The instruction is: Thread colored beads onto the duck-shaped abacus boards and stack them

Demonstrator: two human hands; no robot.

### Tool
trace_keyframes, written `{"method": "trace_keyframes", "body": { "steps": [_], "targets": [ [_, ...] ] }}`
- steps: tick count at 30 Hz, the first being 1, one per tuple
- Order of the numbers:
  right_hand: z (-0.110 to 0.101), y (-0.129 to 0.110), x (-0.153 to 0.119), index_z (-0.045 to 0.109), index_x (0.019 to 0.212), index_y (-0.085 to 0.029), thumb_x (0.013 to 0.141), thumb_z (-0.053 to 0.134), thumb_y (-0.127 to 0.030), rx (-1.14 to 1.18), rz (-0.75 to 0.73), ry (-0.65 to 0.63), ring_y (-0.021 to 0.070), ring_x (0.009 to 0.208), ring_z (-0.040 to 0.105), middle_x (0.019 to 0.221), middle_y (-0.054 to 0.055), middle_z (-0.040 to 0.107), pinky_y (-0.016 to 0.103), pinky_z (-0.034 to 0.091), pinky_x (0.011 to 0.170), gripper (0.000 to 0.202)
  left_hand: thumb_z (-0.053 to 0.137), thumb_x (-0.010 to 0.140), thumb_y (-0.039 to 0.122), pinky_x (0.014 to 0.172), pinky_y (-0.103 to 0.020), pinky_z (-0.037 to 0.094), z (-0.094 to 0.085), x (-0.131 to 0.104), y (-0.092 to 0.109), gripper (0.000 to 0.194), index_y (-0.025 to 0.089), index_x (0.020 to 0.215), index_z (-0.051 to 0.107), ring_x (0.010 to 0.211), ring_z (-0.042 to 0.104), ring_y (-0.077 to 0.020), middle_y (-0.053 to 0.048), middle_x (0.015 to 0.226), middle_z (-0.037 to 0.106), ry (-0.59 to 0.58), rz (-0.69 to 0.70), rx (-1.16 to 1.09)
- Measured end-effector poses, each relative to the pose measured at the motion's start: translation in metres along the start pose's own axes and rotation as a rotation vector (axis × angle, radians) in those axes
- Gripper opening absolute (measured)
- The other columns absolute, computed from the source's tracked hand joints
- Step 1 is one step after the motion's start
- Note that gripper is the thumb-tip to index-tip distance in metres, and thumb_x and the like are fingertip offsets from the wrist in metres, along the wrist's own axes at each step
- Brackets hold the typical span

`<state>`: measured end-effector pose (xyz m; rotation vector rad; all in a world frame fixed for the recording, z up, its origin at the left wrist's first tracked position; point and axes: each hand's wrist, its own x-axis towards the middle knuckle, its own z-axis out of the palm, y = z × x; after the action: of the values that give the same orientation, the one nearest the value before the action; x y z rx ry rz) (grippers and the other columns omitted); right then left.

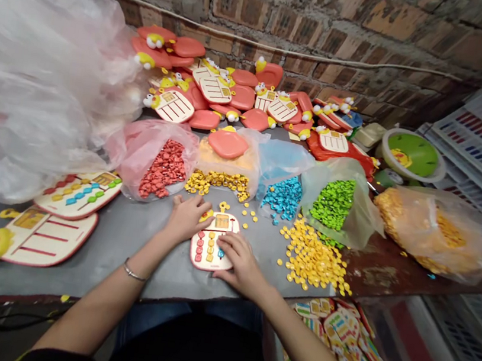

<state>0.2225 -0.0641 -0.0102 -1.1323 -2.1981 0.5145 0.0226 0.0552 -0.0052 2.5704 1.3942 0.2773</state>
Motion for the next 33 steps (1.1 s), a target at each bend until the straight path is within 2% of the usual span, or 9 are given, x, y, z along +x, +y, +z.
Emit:
{"method": "trace_keyframes", "body": {
  "steps": [2,4,7,9,12,19,26,30,33],
  "targets": [
    [-0.014,0.008,0.001,0.055,0.127,-0.023,0.078,0.073,-0.048,0.038,0.024,0.030,0.0302,0.122,0.050,0.126,0.014,0.058,0.051,0.042,0.103,0.058,0.050,0.090,0.043,0.083,-0.040,0.030,-0.001,0.000,0.000,0.025,0.024,0.100,0.063,0.092,0.057,-0.0250,-0.006,0.099,0.059,0.000,0.007,-0.001],
    [-0.035,0.026,0.003,0.059,0.121,-0.023,0.086,0.065,-0.043,0.006,0.130,0.155,0.0274,0.116,0.054,0.120,0.012,0.061,0.047,0.045,0.099,0.041,0.050,0.090,0.042,0.082,-0.041,0.030,-0.002,0.000,0.000,0.025,0.023,0.099,0.063,0.091,0.058,-0.0252,-0.006,0.098,0.059,0.000,0.016,-0.003],
    [-0.067,0.065,0.005,0.065,0.111,-0.019,0.092,0.055,-0.031,-0.262,0.374,0.381,0.0275,0.103,0.057,0.107,0.013,0.064,0.045,0.046,0.092,0.025,0.049,0.091,0.042,0.082,-0.041,0.030,-0.002,0.001,0.000,0.026,0.022,0.099,0.063,0.092,0.058,-0.0256,-0.007,0.099,0.059,-0.004,0.024,-0.004],
    [-0.079,0.087,0.007,0.068,0.101,-0.017,0.090,0.053,-0.024,-0.444,0.476,0.348,0.0286,0.095,0.057,0.099,0.013,0.064,0.044,0.046,0.086,0.020,0.049,0.091,0.042,0.083,-0.041,0.030,-0.001,0.001,0.000,0.026,0.022,0.100,0.063,0.093,0.058,-0.0257,-0.007,0.101,0.059,-0.007,0.021,-0.003],
    [-0.079,0.102,0.011,0.069,0.088,-0.017,0.091,0.046,-0.018,-0.529,0.479,0.225,0.0261,0.086,0.057,0.092,0.012,0.064,0.038,0.046,0.078,0.022,0.049,0.091,0.042,0.083,-0.041,0.029,-0.001,0.000,0.000,0.026,0.023,0.101,0.063,0.093,0.057,-0.0253,-0.007,0.101,0.059,-0.013,0.015,-0.002],
    [-0.063,0.098,0.017,0.066,0.084,-0.018,0.085,0.050,-0.011,-0.500,0.499,0.124,0.0263,0.086,0.057,0.087,0.011,0.062,0.037,0.047,0.078,0.017,0.049,0.091,0.042,0.082,-0.042,0.029,-0.002,0.000,0.000,0.026,0.023,0.103,0.062,0.092,0.056,-0.0257,-0.007,0.102,0.060,-0.020,0.017,0.016],
    [-0.063,0.066,0.024,0.063,0.088,-0.020,0.086,0.062,-0.027,-0.056,0.358,0.334,0.0204,0.080,0.060,0.103,0.009,0.059,0.034,0.053,0.071,0.008,0.050,0.091,0.042,0.082,-0.041,0.030,-0.002,0.000,0.001,0.025,0.024,0.101,0.062,0.091,0.056,-0.0253,-0.007,0.100,0.059,-0.021,0.022,0.022],
    [-0.046,0.042,0.044,0.063,0.086,-0.020,0.089,0.059,-0.023,-0.006,0.260,0.164,0.0201,0.082,0.059,0.088,0.005,0.061,0.033,0.051,0.073,0.007,0.051,0.091,0.042,0.083,-0.041,0.030,0.000,0.000,0.000,0.025,0.024,0.104,0.062,0.092,0.056,-0.0253,-0.007,0.102,0.060,-0.016,0.015,0.015],
    [-0.032,0.040,0.057,0.066,0.088,-0.019,0.090,0.054,-0.015,0.009,0.191,0.076,0.0192,0.085,0.060,0.089,0.006,0.061,0.032,0.050,0.077,0.012,0.050,0.091,0.042,0.083,-0.042,0.029,0.000,0.000,0.000,0.025,0.024,0.104,0.062,0.093,0.056,-0.0257,-0.008,0.103,0.060,-0.013,0.014,0.015]
  ]
}}
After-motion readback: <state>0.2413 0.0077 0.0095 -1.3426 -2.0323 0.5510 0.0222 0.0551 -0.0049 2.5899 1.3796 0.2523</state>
